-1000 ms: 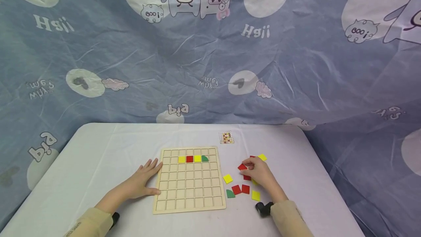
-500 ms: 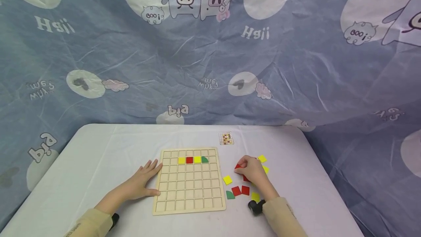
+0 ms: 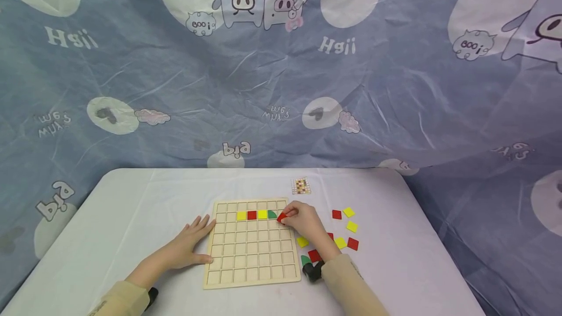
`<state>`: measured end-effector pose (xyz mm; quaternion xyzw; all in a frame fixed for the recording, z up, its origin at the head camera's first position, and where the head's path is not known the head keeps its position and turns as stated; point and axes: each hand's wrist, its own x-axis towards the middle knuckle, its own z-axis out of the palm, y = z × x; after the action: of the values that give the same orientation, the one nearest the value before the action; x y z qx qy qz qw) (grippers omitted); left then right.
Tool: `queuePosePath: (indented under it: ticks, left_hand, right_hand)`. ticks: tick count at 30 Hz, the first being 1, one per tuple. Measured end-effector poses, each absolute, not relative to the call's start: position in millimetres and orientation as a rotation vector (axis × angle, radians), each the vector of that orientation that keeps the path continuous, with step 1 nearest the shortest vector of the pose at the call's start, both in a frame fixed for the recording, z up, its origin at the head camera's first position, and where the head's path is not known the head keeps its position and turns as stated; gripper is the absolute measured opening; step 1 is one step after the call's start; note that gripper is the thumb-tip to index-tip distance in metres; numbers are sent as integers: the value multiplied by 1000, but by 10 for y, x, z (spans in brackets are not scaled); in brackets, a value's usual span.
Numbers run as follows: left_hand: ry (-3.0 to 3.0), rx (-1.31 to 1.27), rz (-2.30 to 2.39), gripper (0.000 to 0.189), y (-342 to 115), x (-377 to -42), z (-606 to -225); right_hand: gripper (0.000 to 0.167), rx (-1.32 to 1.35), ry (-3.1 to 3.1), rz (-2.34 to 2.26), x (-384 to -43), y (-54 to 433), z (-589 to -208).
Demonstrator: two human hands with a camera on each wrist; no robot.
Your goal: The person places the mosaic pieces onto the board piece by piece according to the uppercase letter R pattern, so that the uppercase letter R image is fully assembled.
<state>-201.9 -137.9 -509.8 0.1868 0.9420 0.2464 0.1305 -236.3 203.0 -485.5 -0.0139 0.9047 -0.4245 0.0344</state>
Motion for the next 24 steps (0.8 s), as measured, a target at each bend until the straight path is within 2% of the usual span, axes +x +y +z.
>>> queuePosePath:
  ticks: [9,24]
  left_hand:
    - [2726,548,726,103,-1391,-2019,-5135]
    - [2727,556,718,102,-1382,-2033,-5101]
  right_hand:
    - [6,-180,2770,-1207,-2399,1826,-4883]
    - [4,-257,2837,-1071,-2405,1759,-4861]
